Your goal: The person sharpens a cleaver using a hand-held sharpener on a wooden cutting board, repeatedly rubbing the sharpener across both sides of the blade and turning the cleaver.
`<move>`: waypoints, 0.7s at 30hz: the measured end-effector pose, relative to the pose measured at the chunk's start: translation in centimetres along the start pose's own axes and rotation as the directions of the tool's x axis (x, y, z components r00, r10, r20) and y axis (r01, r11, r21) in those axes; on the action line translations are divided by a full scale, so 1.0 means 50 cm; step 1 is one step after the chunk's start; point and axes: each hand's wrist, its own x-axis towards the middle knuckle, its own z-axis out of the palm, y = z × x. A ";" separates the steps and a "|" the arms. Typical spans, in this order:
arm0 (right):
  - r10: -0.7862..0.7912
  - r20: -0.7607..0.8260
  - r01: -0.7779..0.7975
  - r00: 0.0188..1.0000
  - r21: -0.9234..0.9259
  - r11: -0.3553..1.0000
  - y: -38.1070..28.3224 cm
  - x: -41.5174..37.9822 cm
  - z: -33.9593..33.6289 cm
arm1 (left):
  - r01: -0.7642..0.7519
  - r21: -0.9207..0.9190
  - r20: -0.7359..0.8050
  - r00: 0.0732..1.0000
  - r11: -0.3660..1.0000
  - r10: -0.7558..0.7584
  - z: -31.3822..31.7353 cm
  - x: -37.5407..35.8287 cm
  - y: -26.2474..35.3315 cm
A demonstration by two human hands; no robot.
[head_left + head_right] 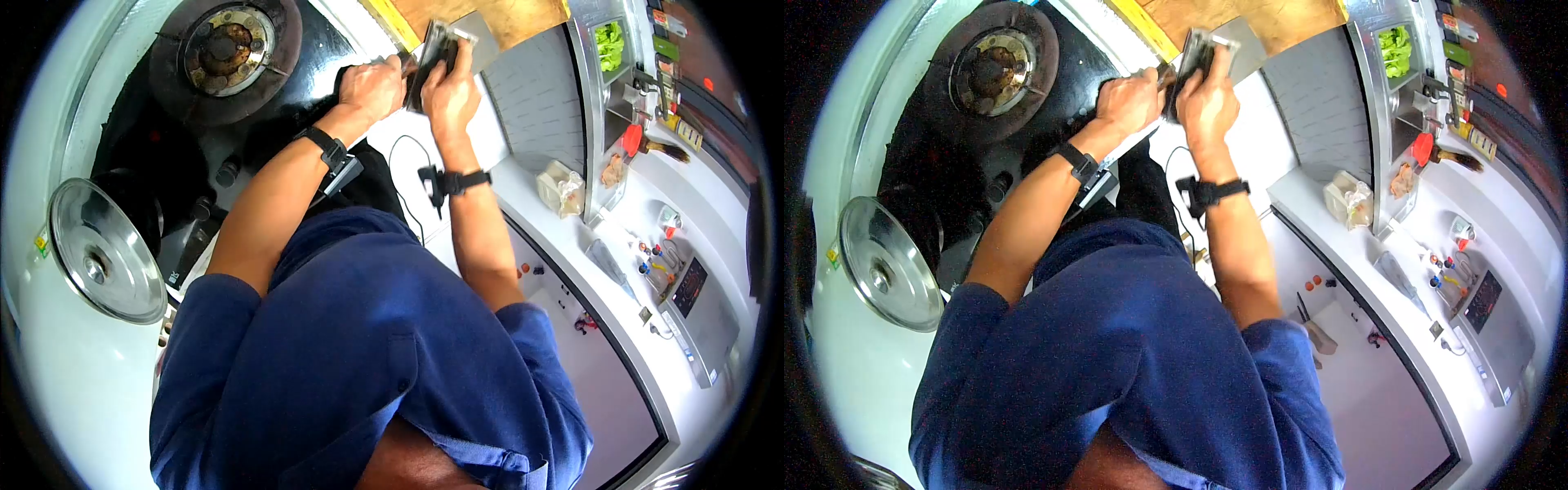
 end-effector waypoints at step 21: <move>0.111 -0.006 -0.111 0.994 -0.052 0.992 -0.028 -0.003 -0.001 | 0.016 -0.012 0.007 1.000 1.000 -0.016 0.011 -0.002 -0.002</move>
